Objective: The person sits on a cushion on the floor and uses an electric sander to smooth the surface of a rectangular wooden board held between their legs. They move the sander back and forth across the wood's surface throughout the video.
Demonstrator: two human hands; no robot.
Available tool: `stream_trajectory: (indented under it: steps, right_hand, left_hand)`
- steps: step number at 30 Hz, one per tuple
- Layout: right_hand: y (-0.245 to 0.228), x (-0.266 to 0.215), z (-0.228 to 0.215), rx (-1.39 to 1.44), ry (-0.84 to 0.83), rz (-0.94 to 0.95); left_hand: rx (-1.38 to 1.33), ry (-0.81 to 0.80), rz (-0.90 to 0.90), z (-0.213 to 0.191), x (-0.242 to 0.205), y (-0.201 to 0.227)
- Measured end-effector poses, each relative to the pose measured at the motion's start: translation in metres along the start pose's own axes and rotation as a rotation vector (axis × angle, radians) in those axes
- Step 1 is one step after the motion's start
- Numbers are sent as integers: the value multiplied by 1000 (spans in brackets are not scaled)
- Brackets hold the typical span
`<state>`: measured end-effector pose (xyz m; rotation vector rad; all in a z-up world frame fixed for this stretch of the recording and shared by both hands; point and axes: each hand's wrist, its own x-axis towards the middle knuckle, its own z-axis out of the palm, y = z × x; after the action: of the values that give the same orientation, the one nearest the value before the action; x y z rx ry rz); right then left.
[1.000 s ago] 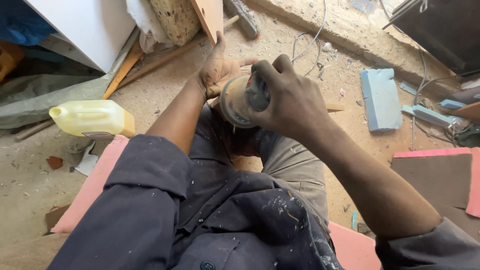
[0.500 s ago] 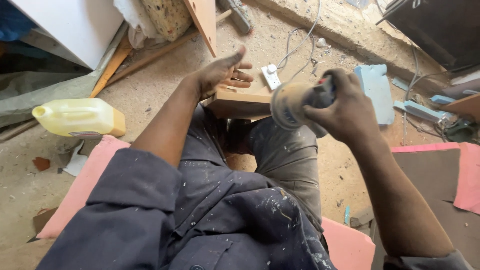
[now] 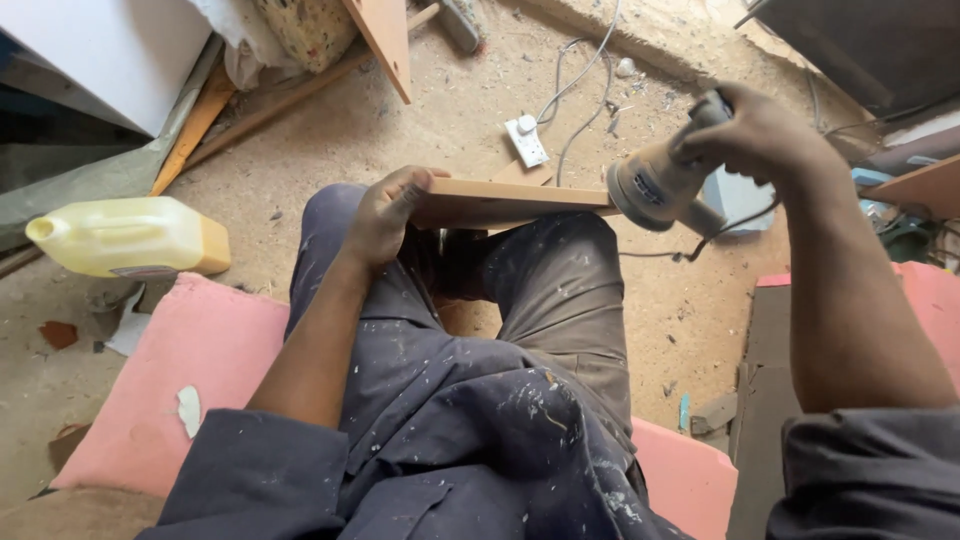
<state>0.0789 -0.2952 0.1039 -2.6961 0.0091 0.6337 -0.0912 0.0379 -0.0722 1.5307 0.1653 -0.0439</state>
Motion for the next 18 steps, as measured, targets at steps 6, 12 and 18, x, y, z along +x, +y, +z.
stream_trajectory:
  steps: [6, 12, 18]
  right_hand:
    - [-97, 22, 10, -167, -295, -71]
    - [-171, 56, 53, -230, -407, -279]
    - [-216, 2, 64, -185, -265, -387]
  left_hand:
    - [-377, 72, 19, -3, 17, -22]
    - [-627, 81, 24, -12, 26, -37]
    - [-791, 79, 13, -11, 23, -24]
